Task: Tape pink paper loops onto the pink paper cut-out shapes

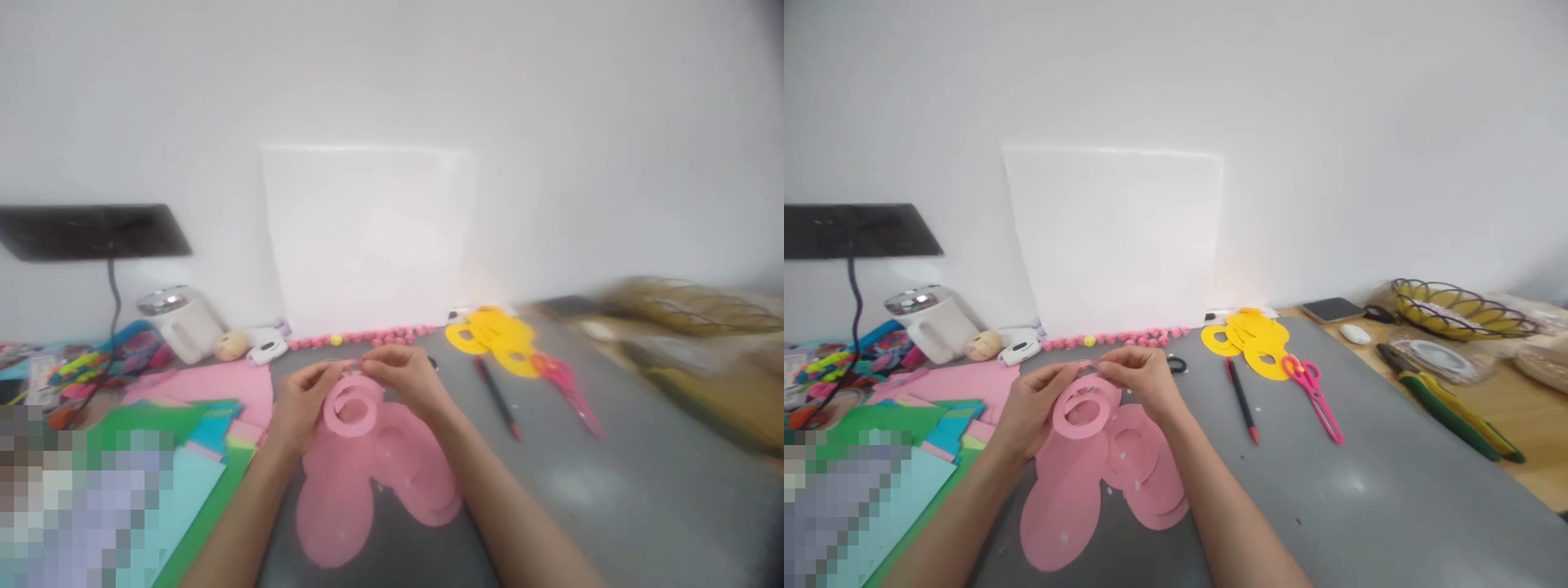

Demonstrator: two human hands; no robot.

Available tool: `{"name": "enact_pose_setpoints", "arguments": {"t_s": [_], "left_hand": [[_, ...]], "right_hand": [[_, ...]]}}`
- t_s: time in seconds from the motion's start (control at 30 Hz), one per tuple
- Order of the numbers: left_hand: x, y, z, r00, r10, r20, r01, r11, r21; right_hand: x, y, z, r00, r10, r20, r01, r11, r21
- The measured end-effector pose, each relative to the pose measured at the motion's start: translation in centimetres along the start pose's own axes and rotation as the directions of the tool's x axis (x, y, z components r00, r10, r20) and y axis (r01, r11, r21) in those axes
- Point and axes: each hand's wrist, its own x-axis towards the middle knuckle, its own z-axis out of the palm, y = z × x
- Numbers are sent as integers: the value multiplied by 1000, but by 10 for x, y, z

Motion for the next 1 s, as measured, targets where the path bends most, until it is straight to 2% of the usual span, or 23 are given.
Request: {"name": "enact_pose_setpoints", "arguments": {"t_s": [0.23, 0.67, 1.0], "left_hand": [[0, 0, 0, 1000, 10, 12, -10, 1000, 12], [2, -2, -1, 1000, -3, -19, 4, 1000, 23], [1, -1, -1, 1000, -13, 22, 12, 1000, 27]], "right_hand": [[3, 3, 1, 999, 17, -42, -12, 994, 113], [4, 6, 0, 999, -36, -9, 36, 993, 113], [4, 4, 1, 999, 11, -47, -5, 994, 109]]}}
